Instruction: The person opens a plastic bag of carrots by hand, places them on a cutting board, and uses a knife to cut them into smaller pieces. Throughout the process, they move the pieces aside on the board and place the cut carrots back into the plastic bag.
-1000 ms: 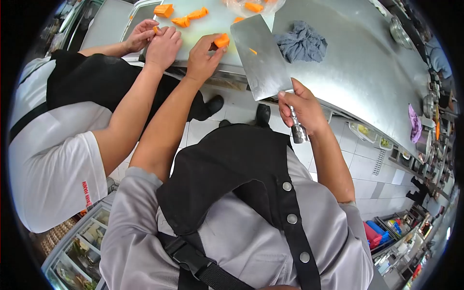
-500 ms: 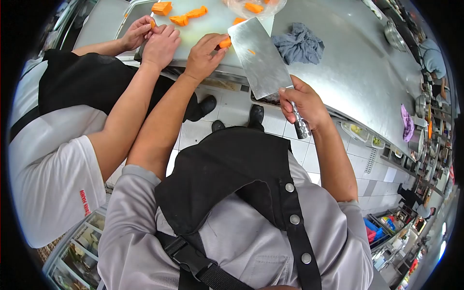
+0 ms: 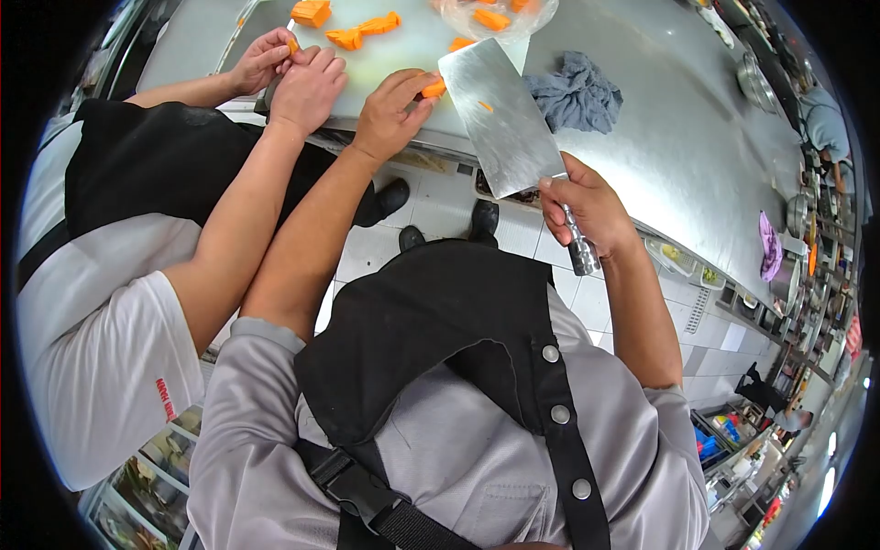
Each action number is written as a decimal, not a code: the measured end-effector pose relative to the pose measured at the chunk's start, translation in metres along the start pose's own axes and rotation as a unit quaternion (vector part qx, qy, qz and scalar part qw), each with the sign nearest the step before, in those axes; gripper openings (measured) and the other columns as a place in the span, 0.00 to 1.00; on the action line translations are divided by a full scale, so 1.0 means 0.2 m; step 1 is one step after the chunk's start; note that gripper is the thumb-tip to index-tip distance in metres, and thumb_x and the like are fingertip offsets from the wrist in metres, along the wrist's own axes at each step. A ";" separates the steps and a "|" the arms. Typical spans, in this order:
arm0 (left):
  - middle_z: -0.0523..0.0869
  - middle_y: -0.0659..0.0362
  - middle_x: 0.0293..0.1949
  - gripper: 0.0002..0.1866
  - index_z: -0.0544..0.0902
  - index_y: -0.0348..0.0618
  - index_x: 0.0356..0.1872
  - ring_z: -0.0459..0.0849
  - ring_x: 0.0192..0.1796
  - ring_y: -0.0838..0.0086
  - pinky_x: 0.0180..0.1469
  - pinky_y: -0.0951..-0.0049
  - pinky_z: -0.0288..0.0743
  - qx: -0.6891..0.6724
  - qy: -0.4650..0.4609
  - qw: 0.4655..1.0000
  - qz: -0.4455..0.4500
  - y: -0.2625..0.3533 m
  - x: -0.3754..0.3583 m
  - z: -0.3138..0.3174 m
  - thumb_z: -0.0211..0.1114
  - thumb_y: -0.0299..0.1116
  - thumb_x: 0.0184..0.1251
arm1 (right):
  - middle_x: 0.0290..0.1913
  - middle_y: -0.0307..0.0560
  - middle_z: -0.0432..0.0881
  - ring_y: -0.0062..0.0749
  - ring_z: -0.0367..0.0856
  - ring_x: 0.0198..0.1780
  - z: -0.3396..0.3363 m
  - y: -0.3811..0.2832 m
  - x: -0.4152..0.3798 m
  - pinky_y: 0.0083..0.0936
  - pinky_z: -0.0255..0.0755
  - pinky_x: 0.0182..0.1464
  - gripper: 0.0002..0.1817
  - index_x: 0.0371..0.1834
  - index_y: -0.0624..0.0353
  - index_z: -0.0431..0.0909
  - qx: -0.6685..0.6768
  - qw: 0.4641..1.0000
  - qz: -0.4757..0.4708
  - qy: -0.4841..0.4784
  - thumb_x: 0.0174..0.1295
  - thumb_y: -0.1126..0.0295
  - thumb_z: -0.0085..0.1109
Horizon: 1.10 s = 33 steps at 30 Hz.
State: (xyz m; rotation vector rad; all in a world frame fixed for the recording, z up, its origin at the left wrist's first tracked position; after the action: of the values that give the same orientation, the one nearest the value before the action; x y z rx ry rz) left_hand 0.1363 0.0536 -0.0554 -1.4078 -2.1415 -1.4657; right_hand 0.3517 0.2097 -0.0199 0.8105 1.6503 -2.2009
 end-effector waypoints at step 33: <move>0.87 0.50 0.50 0.21 0.85 0.42 0.57 0.87 0.49 0.57 0.51 0.65 0.83 0.008 0.022 0.999 0.030 0.03 -0.01 -0.01 0.72 0.24 0.60 | 0.18 0.36 0.69 0.21 0.67 0.13 0.11 -0.12 0.12 0.20 0.64 0.18 0.10 0.51 0.64 0.72 -0.092 0.996 -0.002 0.008 0.71 0.72 0.53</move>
State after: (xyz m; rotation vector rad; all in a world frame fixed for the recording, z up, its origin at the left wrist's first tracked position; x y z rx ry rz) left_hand 0.1411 0.0519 -0.0524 -1.4073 -2.0620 -1.4407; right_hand 0.3144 0.1982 -0.0108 0.7763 1.8306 -2.0114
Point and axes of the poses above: each hand's wrist, its own x-axis towards the middle knuckle, its own z-axis out of the palm, y = z × x, the point moved 8 cm from there along x, towards the middle knuckle
